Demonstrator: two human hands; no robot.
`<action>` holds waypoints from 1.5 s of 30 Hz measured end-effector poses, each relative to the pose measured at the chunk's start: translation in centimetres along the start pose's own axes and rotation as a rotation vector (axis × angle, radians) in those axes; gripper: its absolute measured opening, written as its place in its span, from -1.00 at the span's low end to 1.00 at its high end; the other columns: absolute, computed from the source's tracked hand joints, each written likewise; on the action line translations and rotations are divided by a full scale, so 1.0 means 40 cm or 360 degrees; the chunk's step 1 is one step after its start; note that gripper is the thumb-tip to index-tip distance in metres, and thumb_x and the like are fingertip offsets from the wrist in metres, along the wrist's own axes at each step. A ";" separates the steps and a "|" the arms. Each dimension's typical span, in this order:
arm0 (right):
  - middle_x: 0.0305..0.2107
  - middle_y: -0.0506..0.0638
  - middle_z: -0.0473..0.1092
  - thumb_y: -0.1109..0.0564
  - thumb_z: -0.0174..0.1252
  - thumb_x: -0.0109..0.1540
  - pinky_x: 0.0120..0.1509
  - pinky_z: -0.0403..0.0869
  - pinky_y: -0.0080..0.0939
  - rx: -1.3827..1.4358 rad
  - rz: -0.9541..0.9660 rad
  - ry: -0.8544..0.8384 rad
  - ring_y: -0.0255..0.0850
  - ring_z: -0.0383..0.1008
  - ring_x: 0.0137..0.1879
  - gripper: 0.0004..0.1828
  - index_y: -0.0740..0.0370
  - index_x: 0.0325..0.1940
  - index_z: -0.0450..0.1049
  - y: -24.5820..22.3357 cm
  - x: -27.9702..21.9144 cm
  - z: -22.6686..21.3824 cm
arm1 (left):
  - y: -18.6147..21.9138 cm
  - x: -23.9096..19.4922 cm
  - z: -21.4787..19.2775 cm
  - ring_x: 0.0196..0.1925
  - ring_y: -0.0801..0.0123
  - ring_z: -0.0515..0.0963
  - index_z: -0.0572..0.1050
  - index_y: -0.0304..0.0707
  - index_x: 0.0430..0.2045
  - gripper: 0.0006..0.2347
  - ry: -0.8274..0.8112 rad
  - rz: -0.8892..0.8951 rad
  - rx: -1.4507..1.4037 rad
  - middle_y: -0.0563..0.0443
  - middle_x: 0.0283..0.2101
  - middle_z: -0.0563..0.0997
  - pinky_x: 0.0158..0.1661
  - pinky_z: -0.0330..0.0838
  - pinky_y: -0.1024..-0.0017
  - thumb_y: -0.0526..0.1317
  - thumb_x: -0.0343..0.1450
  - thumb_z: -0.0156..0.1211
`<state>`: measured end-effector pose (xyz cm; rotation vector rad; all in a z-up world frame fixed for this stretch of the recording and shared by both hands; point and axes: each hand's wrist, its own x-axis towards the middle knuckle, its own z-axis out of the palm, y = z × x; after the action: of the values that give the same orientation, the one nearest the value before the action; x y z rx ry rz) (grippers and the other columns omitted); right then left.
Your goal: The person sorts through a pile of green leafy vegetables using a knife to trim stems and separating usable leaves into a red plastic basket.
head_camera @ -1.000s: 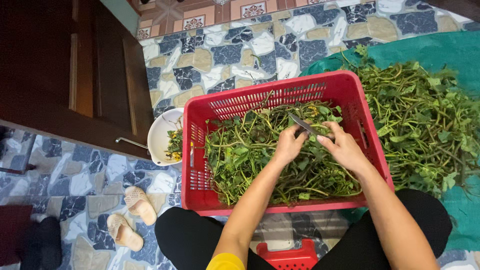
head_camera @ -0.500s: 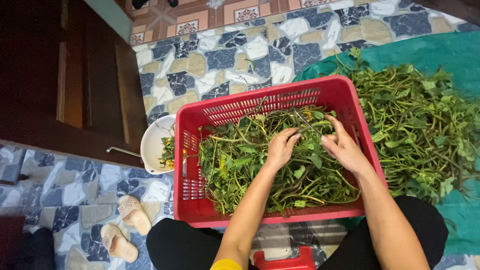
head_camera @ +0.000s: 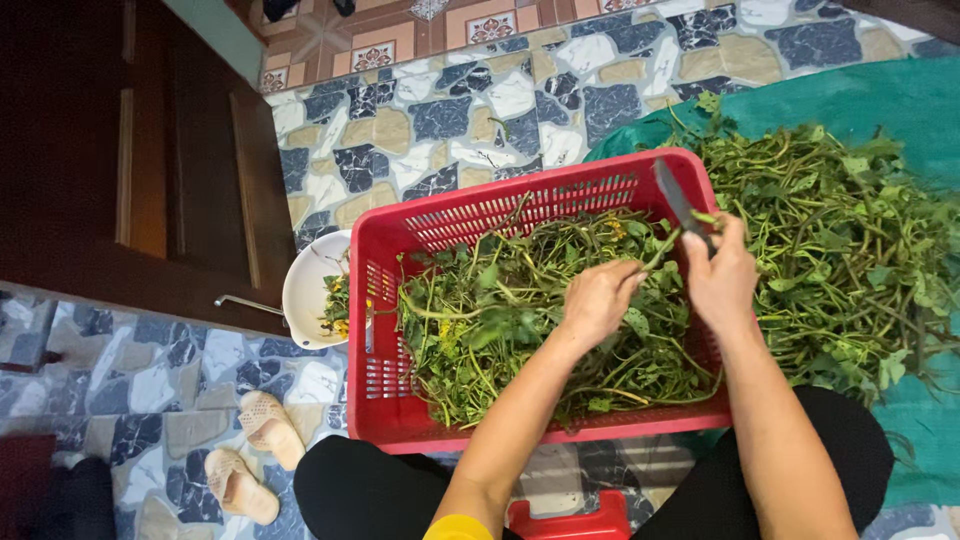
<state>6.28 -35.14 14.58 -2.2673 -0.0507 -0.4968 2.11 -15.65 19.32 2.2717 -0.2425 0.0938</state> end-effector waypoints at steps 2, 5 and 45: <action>-0.29 0.13 0.50 0.09 0.10 0.46 -0.20 0.42 -0.02 0.0103 0.0121 0.0041 -0.06 0.49 -0.27 -0.63 0.31 0.28 0.28 0.028 0.030 -0.021 | 0.029 0.018 0.002 -0.23 0.18 0.69 0.65 -0.09 -0.13 -0.81 -0.0067 0.0030 -0.0042 0.00 -0.18 0.72 -0.15 0.54 0.20 -0.13 0.49 0.16; -0.36 -0.02 0.36 0.09 0.00 0.60 -0.30 0.29 -0.20 0.0406 0.0451 0.0107 -0.29 0.31 -0.36 -0.68 0.37 0.32 0.18 0.052 0.111 -0.113 | 0.063 0.035 -0.004 -0.23 0.27 0.72 0.64 -0.02 -0.08 -0.80 -0.0290 -0.0023 -0.0202 0.04 -0.21 0.74 -0.13 0.57 0.26 -0.11 0.51 0.13; -0.49 0.18 0.49 -0.04 0.17 0.30 -0.27 0.41 -0.01 0.0032 0.0206 -0.0686 0.00 0.51 -0.42 -0.54 0.12 0.26 0.40 -0.169 -0.017 -0.057 | -0.094 -0.010 -0.069 -0.43 0.25 0.61 0.60 -0.23 -0.08 -0.81 -0.0168 -0.0501 -0.0413 -0.15 -0.35 0.71 -0.30 0.50 0.22 -0.21 0.51 0.10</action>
<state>3.58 -32.08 20.48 -2.3015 -0.1238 0.0652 2.53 -11.12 18.26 2.0301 0.0489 -0.2113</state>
